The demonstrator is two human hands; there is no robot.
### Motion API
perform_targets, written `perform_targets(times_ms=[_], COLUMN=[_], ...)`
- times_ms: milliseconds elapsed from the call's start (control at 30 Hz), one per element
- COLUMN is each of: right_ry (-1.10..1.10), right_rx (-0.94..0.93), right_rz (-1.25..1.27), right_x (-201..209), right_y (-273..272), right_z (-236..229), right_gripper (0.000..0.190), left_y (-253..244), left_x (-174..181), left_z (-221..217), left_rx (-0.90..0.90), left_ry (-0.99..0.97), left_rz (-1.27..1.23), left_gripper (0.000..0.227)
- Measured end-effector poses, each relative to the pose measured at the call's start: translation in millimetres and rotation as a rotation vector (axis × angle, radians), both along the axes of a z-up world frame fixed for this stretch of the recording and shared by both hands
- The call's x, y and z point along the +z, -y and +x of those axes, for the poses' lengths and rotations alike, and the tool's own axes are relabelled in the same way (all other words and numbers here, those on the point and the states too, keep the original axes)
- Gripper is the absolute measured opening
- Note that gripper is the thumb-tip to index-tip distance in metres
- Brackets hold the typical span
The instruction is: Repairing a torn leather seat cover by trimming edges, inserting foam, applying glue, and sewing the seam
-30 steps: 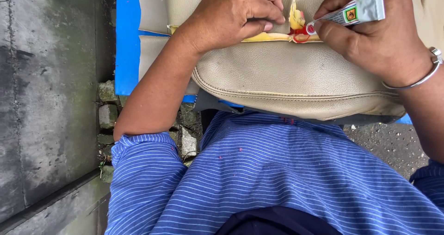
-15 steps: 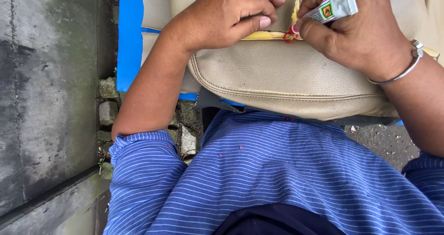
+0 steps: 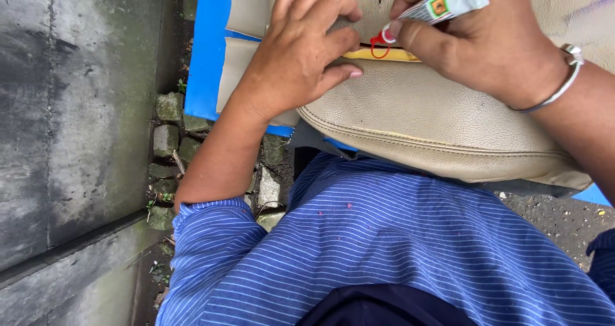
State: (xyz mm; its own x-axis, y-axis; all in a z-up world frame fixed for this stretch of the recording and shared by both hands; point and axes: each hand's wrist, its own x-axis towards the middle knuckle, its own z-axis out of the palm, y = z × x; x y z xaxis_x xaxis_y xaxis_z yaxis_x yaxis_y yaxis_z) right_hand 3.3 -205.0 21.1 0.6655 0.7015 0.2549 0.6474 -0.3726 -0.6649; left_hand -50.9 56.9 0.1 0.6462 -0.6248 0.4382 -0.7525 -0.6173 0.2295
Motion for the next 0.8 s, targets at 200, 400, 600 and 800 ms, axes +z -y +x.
perform_targets(times_ms=[200, 400, 600, 800], right_ry=[0.137, 0.142, 0.381, 0.086], right_rx=[0.082, 0.076, 0.002, 0.073], right_rz=[-0.091, -0.068, -0.362, -0.083], right_x=[-25, -8, -32, 13], right_y=[-19, -17, -9, -2], right_z=[13, 5, 9, 2], right_gripper=[0.013, 0.014, 0.020, 0.008], left_y=[-15, -14, -13, -29], left_x=[-14, -21, -24, -19], left_z=[3, 7, 8, -9], left_rx=[-0.026, -0.001, 0.017, 0.051], left_ry=[-0.012, 0.044, 0.077, -0.037], left_rz=[-0.054, -0.081, -0.081, -0.079], left_gripper=[0.008, 0.003, 0.002, 0.017])
